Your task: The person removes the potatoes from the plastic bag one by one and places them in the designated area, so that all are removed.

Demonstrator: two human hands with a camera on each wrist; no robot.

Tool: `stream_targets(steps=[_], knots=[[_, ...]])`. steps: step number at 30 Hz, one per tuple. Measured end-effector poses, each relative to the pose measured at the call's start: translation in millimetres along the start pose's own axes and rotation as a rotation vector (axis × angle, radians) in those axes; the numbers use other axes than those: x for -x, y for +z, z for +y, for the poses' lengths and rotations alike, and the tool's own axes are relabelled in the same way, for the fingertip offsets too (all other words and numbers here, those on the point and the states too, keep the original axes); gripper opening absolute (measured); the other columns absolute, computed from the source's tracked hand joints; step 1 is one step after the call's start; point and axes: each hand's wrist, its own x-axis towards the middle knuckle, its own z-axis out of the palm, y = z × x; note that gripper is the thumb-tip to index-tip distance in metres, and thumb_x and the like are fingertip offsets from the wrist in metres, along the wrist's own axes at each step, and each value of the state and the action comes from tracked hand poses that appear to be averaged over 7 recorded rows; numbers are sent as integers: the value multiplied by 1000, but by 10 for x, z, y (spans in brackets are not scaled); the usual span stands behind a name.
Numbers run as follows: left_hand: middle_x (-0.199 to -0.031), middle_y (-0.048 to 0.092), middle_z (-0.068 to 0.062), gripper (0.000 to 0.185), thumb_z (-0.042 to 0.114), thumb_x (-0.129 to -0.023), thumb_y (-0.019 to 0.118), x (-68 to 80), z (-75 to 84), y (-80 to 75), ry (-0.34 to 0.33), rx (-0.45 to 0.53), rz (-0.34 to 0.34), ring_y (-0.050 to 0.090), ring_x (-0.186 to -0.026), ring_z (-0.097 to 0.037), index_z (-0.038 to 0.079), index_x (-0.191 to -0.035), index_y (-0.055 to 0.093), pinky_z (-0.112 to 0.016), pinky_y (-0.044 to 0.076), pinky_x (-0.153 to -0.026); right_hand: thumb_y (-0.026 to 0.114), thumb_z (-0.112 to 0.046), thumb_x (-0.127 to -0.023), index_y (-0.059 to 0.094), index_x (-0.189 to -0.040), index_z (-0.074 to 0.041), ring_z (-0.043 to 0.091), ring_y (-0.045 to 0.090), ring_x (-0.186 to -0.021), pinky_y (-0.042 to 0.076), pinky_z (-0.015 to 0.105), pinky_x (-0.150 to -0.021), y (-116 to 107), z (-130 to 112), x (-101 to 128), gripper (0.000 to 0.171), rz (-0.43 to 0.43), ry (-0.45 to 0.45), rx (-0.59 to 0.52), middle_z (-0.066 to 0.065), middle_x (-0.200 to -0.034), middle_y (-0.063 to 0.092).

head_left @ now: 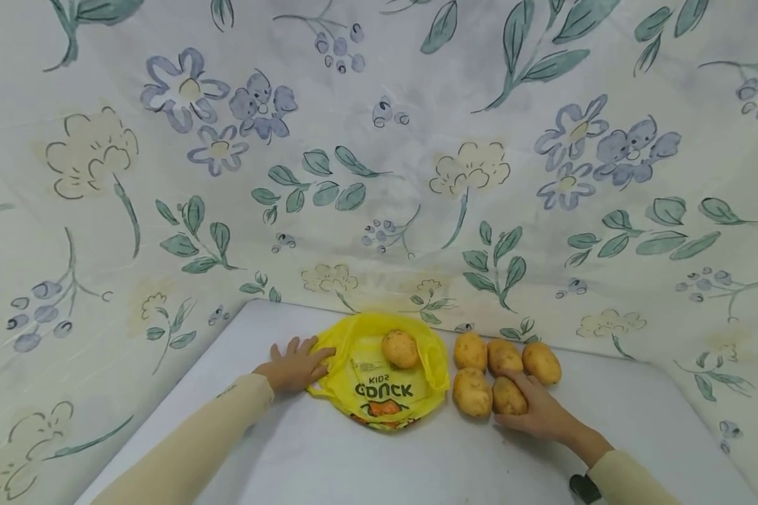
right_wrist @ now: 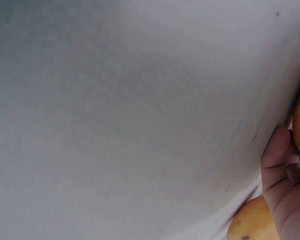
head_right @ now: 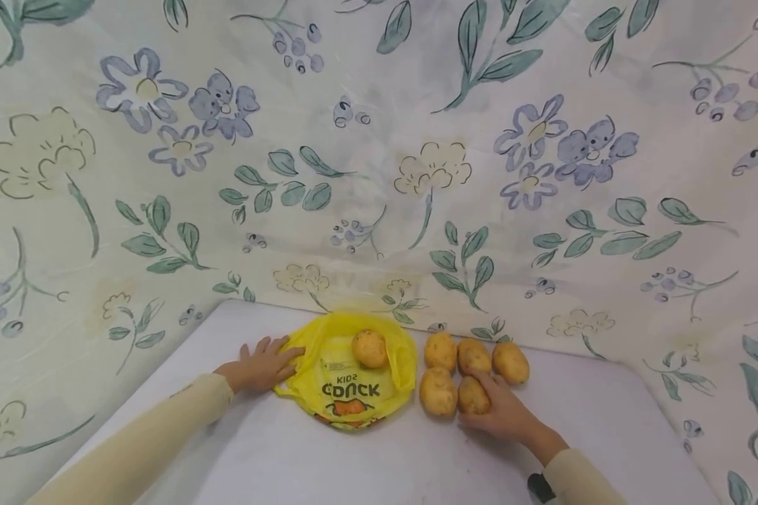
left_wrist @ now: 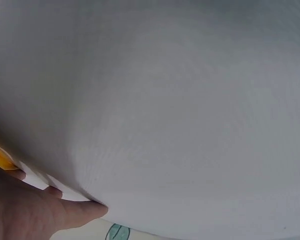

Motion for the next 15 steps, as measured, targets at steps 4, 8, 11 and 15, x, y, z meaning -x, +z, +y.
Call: stream_targets(steps=[4, 8, 11, 15], knots=[[-163, 19, -17, 55, 49, -103, 37, -17, 25, -17, 21, -20, 15, 15, -147, -51, 28, -154, 34, -80, 5, -107, 81, -43, -77, 35, -150, -18, 31, 55, -109, 52, 52, -84, -36, -13, 40, 90, 4, 0, 20, 28, -132, 45], [-163, 19, -17, 56, 51, -103, 37, -56, 39, -47, 32, -18, 20, 14, -147, -51, 28, -154, 33, -80, 5, -107, 80, -45, -78, 32, -152, -19, 36, 54, -114, 50, 57, -88, -84, -28, 77, 91, 9, -5, 41, 32, -136, 41], [-164, 18, -18, 56, 50, -103, 36, -51, 17, -41, 16, -14, 1, 14, -147, -52, 28, -154, 32, -81, 5, -107, 79, -47, -79, 27, -154, -20, 45, 50, -121, 46, 65, -94, -95, -25, 102, 96, 5, -17, 50, 35, -142, 34], [-164, 18, -18, 57, 51, -103, 37, -16, -5, -11, 0, 0, -19, 12, -147, -52, 27, -154, 32, -81, 4, -107, 79, -51, -78, 22, -156, -21, 48, 49, -123, 47, 65, -94, -116, -8, 176, 101, 31, -17, 72, 35, -145, 25]])
